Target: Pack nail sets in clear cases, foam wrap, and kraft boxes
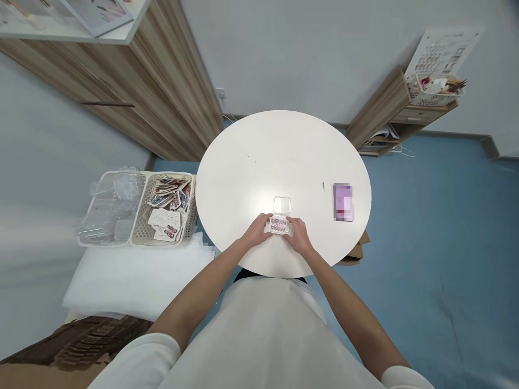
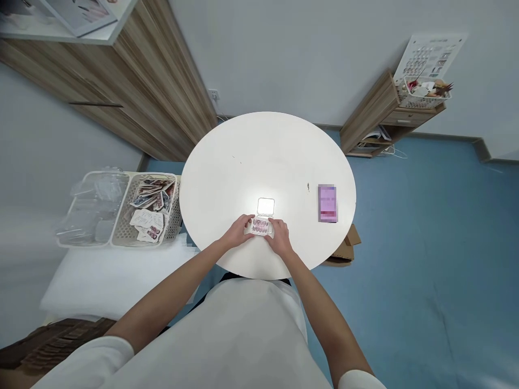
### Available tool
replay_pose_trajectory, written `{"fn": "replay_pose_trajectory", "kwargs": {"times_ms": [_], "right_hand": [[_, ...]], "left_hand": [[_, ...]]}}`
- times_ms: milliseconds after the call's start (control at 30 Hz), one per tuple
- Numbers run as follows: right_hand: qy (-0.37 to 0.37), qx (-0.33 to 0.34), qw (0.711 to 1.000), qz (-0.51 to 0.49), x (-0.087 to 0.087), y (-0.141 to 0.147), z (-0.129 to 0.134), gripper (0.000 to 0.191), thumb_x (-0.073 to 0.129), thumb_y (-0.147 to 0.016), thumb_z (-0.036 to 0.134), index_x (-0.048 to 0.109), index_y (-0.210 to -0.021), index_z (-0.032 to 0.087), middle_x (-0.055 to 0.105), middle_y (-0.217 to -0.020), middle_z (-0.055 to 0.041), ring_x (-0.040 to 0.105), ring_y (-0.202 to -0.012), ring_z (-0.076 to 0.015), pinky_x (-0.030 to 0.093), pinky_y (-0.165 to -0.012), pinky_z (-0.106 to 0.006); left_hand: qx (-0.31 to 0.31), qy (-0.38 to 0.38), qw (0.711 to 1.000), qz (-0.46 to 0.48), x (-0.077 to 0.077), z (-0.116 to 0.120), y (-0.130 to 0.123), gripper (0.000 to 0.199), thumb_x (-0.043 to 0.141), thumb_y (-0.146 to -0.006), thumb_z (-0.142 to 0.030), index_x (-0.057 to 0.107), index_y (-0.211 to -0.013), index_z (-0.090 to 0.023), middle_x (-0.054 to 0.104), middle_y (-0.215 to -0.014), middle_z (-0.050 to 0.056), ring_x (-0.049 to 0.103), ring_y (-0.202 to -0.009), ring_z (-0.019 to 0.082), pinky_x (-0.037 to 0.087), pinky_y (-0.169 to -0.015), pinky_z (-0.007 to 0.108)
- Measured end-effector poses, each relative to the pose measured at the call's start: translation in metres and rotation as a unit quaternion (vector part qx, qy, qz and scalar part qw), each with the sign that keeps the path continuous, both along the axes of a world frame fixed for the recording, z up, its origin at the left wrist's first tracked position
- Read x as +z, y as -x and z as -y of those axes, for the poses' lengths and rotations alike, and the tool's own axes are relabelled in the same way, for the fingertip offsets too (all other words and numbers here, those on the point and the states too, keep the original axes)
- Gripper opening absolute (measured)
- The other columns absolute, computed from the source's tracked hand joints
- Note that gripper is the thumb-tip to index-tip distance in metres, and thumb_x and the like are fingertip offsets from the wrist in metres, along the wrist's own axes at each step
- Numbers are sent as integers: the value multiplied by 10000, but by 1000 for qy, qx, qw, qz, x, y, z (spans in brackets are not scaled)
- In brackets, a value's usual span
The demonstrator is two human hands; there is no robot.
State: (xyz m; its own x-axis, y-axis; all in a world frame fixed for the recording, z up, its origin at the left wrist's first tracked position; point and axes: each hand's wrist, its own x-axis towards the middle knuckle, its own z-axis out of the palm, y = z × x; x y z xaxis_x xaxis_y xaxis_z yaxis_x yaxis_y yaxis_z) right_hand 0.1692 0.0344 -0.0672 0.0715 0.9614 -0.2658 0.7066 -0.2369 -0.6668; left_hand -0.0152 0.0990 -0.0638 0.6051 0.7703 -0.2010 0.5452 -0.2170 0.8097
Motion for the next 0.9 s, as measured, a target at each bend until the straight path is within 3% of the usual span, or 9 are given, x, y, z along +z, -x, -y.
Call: {"fn": "replay_pose_trajectory", "kwargs": {"times_ms": [167, 367, 600, 900], "right_hand": [[19, 22, 1000, -12, -16, -21, -6, 587, 581, -667, 259, 376, -1217, 260, 417, -1159, -62, 383, -1079, -243, 342, -891, -394], [46, 52, 998, -4, -28, -25, -14, 570, 562, -688, 239, 367, -1224, 260, 483, -1110, -48, 437, -1016, -227, 334, -862, -385], [26, 55, 998, 1, -32, -24, -13, 561, 581, -683, 255, 387, -1210, 257, 500, -1107, -49, 446, -1003, -232, 330, -855, -383], [17, 38, 999, -14, -29, -22, -7, 577, 595, -668, 246, 387, -1207, 253, 492, -1143, -46, 438, -1049, -232, 329, -898, -412]], "left_hand": [[40, -18, 997, -61, -9, 0, -22, 635, 689, -587, -224, 426, -1165, -231, 426, -1074, 73, 405, -1043, 252, 376, -888, 402], [59, 6, 993, -105, -19, 2, -28, 634, 677, -600, -206, 414, -1177, -234, 424, -1092, 69, 389, -1072, 257, 364, -901, 401], [34, 41, 996, -66, -28, -2, -22, 636, 659, -619, -191, 394, -1196, -227, 435, -1097, 63, 452, -1018, 211, 401, -877, 354], [45, 62, 997, -29, -27, 3, -16, 726, 668, -613, -162, 339, -1257, -225, 433, -1107, 69, 482, -947, 188, 410, -862, 362]]}}
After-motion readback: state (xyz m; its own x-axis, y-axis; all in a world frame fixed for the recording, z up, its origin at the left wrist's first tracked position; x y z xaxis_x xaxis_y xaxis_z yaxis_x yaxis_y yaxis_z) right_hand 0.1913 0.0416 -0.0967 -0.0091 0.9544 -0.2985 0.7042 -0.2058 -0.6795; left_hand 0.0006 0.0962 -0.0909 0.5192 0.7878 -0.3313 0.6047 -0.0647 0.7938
